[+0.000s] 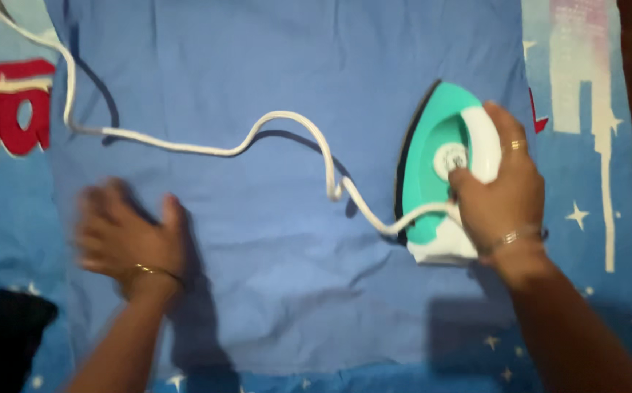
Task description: The person irons a light blue shirt laid flat on a bed. They use a teal and white electric iron, moving it back and forth across the shirt's surface while occasionally adjusting the fabric with the other hand. The person irons different sections of the shirt, including the body and sleeves.
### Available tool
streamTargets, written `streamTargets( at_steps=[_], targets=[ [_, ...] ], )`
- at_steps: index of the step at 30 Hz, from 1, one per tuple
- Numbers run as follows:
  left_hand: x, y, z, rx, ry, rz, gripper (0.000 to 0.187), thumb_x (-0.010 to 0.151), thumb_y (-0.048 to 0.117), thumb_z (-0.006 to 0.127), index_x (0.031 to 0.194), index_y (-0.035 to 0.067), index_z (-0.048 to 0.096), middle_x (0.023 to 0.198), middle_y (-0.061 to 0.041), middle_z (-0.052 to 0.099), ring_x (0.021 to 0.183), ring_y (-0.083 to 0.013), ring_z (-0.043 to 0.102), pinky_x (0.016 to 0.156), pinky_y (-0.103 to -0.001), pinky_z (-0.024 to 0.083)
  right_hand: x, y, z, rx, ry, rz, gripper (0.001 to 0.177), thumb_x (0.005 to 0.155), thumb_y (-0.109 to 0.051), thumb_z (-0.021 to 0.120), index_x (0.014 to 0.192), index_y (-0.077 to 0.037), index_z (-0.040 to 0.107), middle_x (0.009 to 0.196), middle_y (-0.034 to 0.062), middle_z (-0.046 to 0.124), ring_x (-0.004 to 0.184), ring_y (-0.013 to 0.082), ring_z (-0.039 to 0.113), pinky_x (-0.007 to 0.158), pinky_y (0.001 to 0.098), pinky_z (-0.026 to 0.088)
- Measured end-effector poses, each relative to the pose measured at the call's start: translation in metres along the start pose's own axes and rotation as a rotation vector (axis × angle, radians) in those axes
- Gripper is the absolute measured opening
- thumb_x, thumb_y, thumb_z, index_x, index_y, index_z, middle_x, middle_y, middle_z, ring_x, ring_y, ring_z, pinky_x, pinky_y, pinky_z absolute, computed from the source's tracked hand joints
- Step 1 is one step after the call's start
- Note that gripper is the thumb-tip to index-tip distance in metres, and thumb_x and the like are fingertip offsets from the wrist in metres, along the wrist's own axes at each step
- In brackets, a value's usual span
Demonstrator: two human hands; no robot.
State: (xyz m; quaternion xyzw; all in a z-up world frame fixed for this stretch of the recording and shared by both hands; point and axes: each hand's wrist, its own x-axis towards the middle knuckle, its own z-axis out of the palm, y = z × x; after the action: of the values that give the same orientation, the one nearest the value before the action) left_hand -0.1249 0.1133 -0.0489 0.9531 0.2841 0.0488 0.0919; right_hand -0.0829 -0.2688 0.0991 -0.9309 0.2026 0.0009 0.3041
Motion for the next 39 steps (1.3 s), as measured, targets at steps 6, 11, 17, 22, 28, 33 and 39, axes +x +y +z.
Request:
streamTargets(
  at_steps=[6, 11, 17, 22, 28, 33, 39],
  targets=[
    [0.111, -0.095, -0.042, -0.241, -0.576, -0.550, 0.089, 0.065, 0.058, 0.092, 0.122, -0.003, 0.062, 0.113, -0.023, 0.068, 0.099, -0.0349, 0.063, 0.081, -0.044, 0.050, -0.072, -0.059, -0.004, 0.272, -0.206, 0.034, 0.077, 0.080, 0.001, 0.063, 0.155, -0.013, 0.048, 0.124, 0.0155, 0.073, 0.099, 0.0265, 0.075, 0.080, 0.0351, 0.062],
    [0.077, -0.156, -0.031, -0.310, -1.165, -0.622, 0.069, 0.058, 0.049, 0.091, 0.096, -0.009, 0.081, 0.084, -0.020, 0.078, 0.069, -0.0302, 0.070, 0.065, -0.045, 0.056, -0.109, -0.154, 0.079, 0.403, -0.239, -0.215, 0.079, 0.073, -0.001, 0.065, 0.149, -0.017, 0.049, 0.122, 0.0119, 0.076, 0.106, 0.0223, 0.078, 0.089, 0.0358, 0.059],
    [0.058, -0.172, -0.006, -0.333, -1.153, -0.640, 0.083, 0.063, 0.052, 0.089, 0.101, -0.020, 0.074, 0.091, -0.029, 0.081, 0.076, -0.0375, 0.075, 0.069, -0.045, 0.058, -0.114, -0.215, 0.173, 0.081, -0.339, -0.174, 0.081, 0.078, -0.009, 0.064, 0.153, -0.031, 0.046, 0.103, 0.0168, 0.074, 0.091, 0.0397, 0.071, 0.083, 0.0473, 0.056],
    [0.059, -0.149, -0.033, -0.442, -1.143, -0.627, 0.082, 0.059, 0.049, 0.090, 0.108, -0.015, 0.075, 0.095, -0.025, 0.082, 0.088, -0.0364, 0.080, 0.081, -0.041, 0.061, -0.143, -0.176, 0.147, 0.066, -0.165, -0.162, 0.079, 0.074, -0.004, 0.062, 0.148, -0.030, 0.050, 0.119, 0.0154, 0.076, 0.092, 0.0362, 0.076, 0.077, 0.0439, 0.060],
    [0.063, -0.140, -0.043, -0.408, -1.160, -0.647, 0.094, 0.054, 0.054, 0.087, 0.111, -0.020, 0.072, 0.103, -0.033, 0.080, 0.093, -0.0427, 0.079, 0.085, -0.046, 0.061, -0.079, -0.197, 0.167, 0.016, -0.162, 0.044, 0.077, 0.083, -0.012, 0.064, 0.153, -0.035, 0.042, 0.091, 0.0158, 0.078, 0.079, 0.0332, 0.078, 0.073, 0.0447, 0.060],
    [0.064, -0.143, -0.037, -0.312, -1.115, -0.566, 0.098, 0.059, 0.057, 0.092, 0.115, -0.019, 0.066, 0.105, -0.030, 0.077, 0.096, -0.0361, 0.076, 0.088, -0.041, 0.058, -0.065, -0.201, 0.163, 0.000, -0.072, -0.090, 0.078, 0.083, -0.011, 0.068, 0.154, -0.030, 0.041, 0.094, 0.0168, 0.077, 0.083, 0.0386, 0.075, 0.074, 0.0466, 0.058],
    [0.063, -0.139, -0.040, -0.292, -1.145, -0.609, 0.093, 0.061, 0.056, 0.089, 0.111, -0.021, 0.071, 0.099, -0.033, 0.079, 0.088, -0.0394, 0.080, 0.080, -0.042, 0.062, -0.108, -0.162, 0.130, 0.016, -0.143, -0.072, 0.079, 0.079, -0.009, 0.065, 0.153, -0.030, 0.043, 0.097, 0.0175, 0.078, 0.086, 0.0348, 0.077, 0.078, 0.0422, 0.061]
  ],
)
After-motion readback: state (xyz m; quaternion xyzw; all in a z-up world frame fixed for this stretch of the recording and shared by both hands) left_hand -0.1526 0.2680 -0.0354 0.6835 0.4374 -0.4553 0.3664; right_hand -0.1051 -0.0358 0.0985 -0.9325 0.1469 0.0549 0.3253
